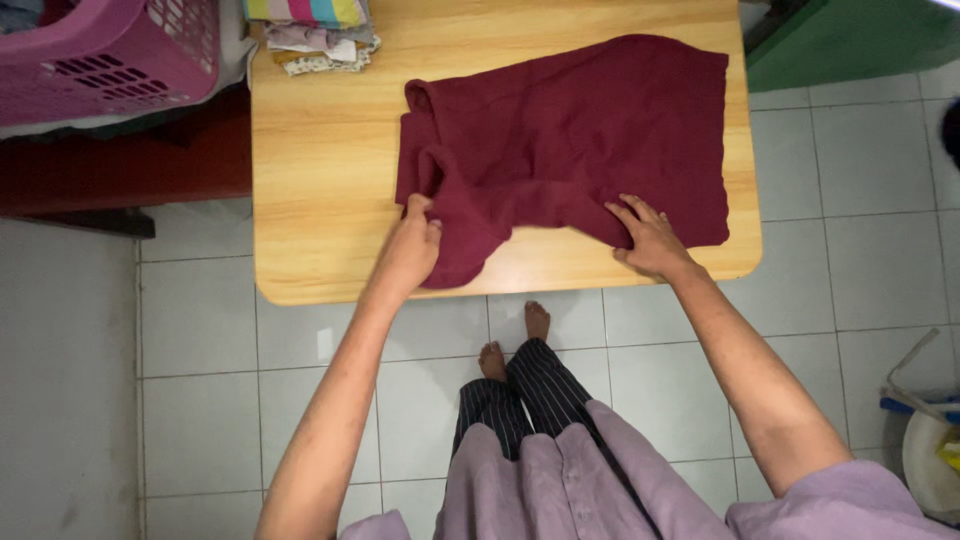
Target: The person folds three garments one by one on a wooden table. They fold a black patterned shirt, a maroon long-sleeved shirt, and a white patterned shirt, smoothing each before stacking them.
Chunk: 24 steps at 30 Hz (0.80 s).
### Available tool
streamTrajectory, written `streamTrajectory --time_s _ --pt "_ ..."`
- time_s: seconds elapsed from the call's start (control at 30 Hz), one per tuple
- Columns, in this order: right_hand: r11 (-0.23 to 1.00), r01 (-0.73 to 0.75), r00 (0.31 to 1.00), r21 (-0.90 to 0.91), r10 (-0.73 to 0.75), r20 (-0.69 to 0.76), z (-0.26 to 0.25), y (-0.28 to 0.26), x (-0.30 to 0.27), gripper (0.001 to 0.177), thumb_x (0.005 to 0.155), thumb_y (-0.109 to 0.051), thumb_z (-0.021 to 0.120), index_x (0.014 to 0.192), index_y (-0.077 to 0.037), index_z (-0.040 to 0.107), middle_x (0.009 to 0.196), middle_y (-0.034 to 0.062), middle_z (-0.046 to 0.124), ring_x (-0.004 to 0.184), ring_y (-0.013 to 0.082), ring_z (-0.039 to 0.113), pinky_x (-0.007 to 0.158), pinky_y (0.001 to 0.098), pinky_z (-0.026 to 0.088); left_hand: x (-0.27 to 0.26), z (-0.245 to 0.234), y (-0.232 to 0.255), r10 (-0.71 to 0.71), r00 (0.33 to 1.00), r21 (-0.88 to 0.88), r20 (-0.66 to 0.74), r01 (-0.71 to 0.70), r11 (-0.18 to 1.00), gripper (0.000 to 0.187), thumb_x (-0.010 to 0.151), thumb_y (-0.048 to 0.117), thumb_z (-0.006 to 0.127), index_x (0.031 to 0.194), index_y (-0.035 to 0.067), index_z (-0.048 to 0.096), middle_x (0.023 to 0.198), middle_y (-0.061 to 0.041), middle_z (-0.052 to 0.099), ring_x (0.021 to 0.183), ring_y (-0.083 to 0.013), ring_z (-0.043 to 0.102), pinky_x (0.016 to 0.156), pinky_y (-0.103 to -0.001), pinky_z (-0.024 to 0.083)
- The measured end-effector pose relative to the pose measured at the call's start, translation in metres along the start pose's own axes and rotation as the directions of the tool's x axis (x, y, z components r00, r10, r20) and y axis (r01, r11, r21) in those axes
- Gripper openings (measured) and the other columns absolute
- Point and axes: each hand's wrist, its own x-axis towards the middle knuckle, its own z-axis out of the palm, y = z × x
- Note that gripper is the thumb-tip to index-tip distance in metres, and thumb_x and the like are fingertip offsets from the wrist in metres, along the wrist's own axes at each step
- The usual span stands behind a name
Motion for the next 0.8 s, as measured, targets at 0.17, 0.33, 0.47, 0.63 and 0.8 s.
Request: streamTrajectory --time_s 0.17,0.33,0.47,0.63,0.8 --pt "0.999 -0.047 0.998 -0.009 0.047 0.030 0.003 -0.003 0.001 0.092 0.081 -0.028 0.075 0.159 -0.033 0.027 0.170 -0.0031 0.014 0.157 0.0203 0.013 0.128 0.0494 0.009 -0.032 0.045 -0.031 0.087 0.991 -0.172 0.104 -0.068 0.983 0.098 0.076 0.045 0.080 0.151 -0.001 0.035 0.146 -0.031 0.046 0.136 -0.0466 0.041 0.107 -0.066 0.031" --pt "0.998 -0.040 0.999 -0.050 0.041 0.026 0.004 -0.004 0.000 0.091 0.083 -0.030 0.075 0.159 -0.033 0.027 0.170 -0.0033 0.013 0.157 0.0205 0.013 0.128 0.0494 0.009 -0.065 0.066 -0.080 -0.054 0.936 0.566 0.347 -0.163 0.808 0.098 0.067 0.045 0.086 0.150 0.012 0.045 0.160 -0.022 0.026 0.149 -0.0442 0.017 0.111 -0.071 0.015" --pt "1.000 0.011 1.000 -0.021 -0.011 -0.021 0.002 0.001 0.001 0.088 0.083 -0.028 0.075 0.159 -0.031 0.031 0.170 -0.0010 0.018 0.158 0.0221 0.016 0.128 0.0508 0.014 -0.026 0.080 -0.124 -0.003 0.999 0.315 -0.044 0.017 0.949 0.042 0.094 0.020 0.070 0.134 0.011 0.064 0.140 -0.016 0.060 0.136 -0.0388 0.051 0.118 -0.069 0.024" --pt "1.000 0.004 0.998 -0.002 -0.004 -0.064 0.004 0.001 0.014 0.076 0.091 -0.028 0.067 0.159 -0.030 0.031 0.170 -0.0005 0.019 0.157 0.0228 0.015 0.127 0.0518 0.013 0.046 0.024 -0.119 0.067 0.835 0.218 -0.547 0.065 0.974 0.041 0.084 -0.006 0.061 0.123 0.006 0.069 0.111 -0.016 0.073 0.109 -0.0399 0.066 0.095 -0.053 0.045" --pt "0.997 0.068 0.976 0.046 -0.057 -0.210 0.002 -0.010 0.041 0.066 0.098 -0.023 0.061 0.158 -0.021 0.036 0.168 0.0076 0.026 0.156 0.0288 0.022 0.123 0.0547 0.021 0.075 -0.037 -0.018 0.078 0.786 0.069 -0.613 -0.046 0.997 0.030 0.086 0.017 0.078 0.111 0.003 0.070 0.093 -0.019 0.074 0.087 -0.0428 0.070 0.076 -0.048 0.054"
